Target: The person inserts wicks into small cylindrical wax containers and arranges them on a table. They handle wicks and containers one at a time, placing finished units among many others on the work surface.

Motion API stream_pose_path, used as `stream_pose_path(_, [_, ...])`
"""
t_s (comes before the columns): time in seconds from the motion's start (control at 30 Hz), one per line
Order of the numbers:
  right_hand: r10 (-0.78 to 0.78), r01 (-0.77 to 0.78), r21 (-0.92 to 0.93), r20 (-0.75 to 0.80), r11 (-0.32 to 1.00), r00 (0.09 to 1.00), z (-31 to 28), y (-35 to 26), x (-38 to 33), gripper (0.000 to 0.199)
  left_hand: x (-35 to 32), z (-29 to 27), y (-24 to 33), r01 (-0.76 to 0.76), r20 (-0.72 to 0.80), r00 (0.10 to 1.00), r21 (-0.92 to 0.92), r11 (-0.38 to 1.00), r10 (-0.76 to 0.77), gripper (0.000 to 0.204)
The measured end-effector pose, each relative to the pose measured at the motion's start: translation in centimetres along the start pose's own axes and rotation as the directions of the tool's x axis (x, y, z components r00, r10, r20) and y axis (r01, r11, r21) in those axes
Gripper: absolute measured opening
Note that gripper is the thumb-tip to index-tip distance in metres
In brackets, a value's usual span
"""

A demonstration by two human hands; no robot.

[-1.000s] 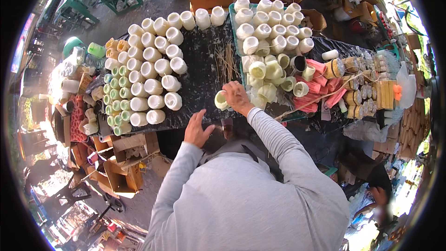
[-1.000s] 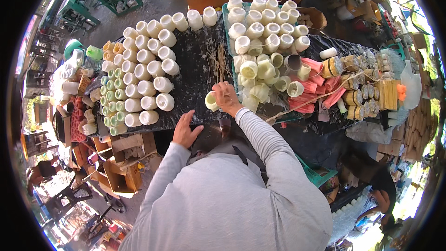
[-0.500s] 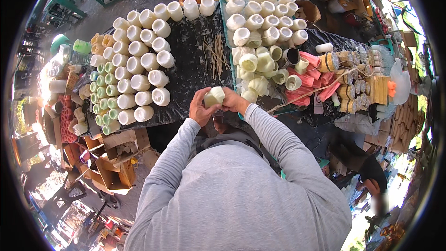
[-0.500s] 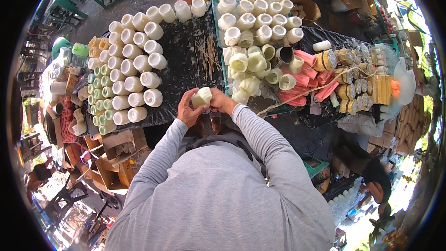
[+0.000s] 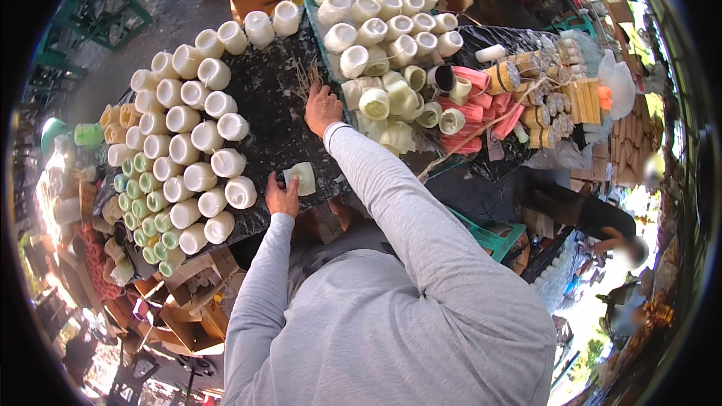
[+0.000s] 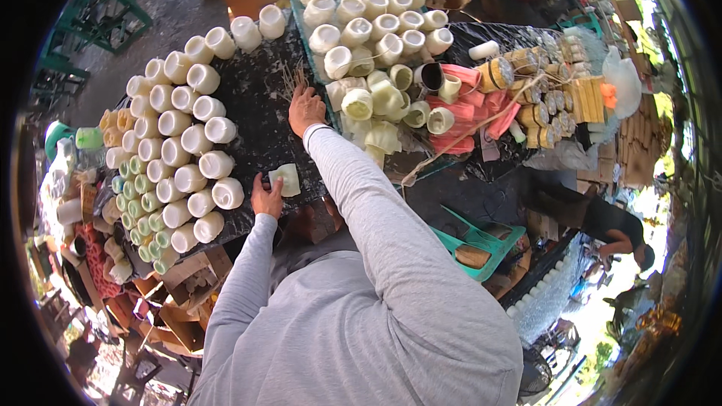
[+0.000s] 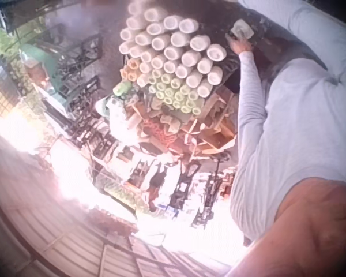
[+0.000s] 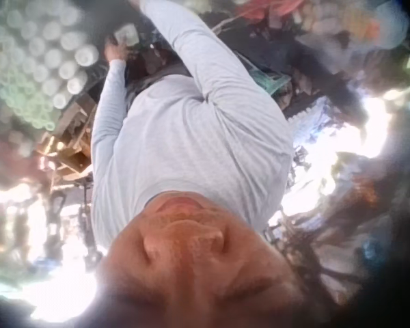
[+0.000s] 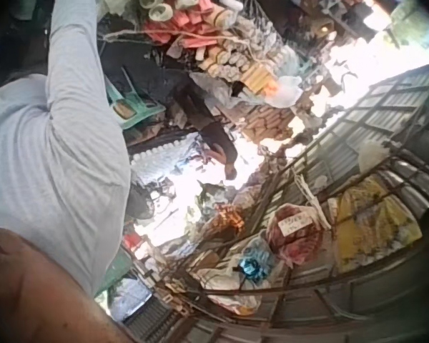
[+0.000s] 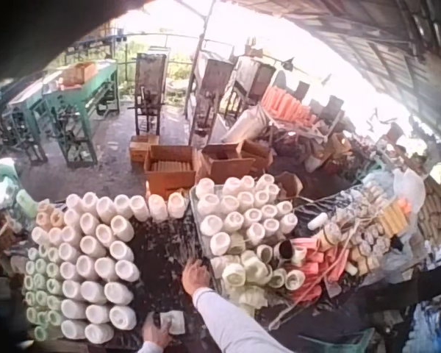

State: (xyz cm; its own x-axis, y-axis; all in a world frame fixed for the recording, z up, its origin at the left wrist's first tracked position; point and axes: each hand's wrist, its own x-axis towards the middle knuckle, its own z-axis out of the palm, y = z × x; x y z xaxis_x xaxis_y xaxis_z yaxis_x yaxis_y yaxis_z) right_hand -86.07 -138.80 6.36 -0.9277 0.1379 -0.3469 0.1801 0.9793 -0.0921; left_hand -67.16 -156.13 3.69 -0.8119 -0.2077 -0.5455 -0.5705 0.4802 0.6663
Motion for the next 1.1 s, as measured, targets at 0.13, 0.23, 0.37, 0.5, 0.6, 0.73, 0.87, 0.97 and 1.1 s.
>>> stream_pose_path(0.13, [-0.169,0.204,0.052,-0.382,0.978,0.908,-0.6,3.0,-6.2,0.050,-0.8,-0.9,-0.6,-0.202,-0.097,0.970,0.174,0.964,0.221,0.076])
stream_pose_path(0.23, [-0.054,0.233,0.454,-0.374,0.860,0.926,-0.3,8.4,-13.3,0.025,-0.6,-1.4,-1.5,-0.285,-0.033,0.953,0.232,0.930,0.300,0.076])
stream_pose_path(0.37, [0.505,-0.228,0.612,-0.326,0.757,0.799,0.7,20.3,-21.0,0.016,-0.3,-2.1,-1.6,-0.325,0.068,0.945,0.253,0.911,0.319,0.070])
stream_pose_path(0.5, [0.702,-0.328,0.897,0.437,-0.296,0.562,2.6,29.9,-21.9,0.017,-3.2,-3.0,0.5,-0.482,-0.047,0.832,0.432,0.762,0.553,0.059])
stream_pose_path(0.6, [0.595,-0.310,0.882,0.469,-0.355,0.653,4.2,33.6,-20.2,0.018,-5.9,-1.6,4.1,-0.631,0.076,0.754,0.359,0.687,0.653,0.048])
stream_pose_path(0.73, [0.499,-0.224,0.839,0.487,-0.496,0.717,5.2,36.1,-19.8,0.016,-9.8,4.7,10.2,-0.752,0.361,0.638,0.101,0.652,0.680,0.033])
stream_pose_path(0.87, [0.368,-0.147,0.803,0.417,-0.578,0.832,3.8,36.6,-22.0,0.014,-12.0,14.4,16.7,-0.783,0.590,0.478,-0.051,0.620,0.651,0.040])
stream_pose_path(0.97, [0.233,-0.160,0.744,0.395,-0.649,0.889,2.1,35.1,-23.3,0.013,-13.8,21.3,19.8,-0.597,0.678,0.558,-0.073,0.799,0.479,0.041])
stream_pose_path(1.1, [0.199,-0.228,0.779,0.409,-0.584,0.890,-0.6,35.5,-22.4,0.014,-14.3,24.2,21.2,-0.642,0.630,0.627,0.084,0.762,0.459,0.040])
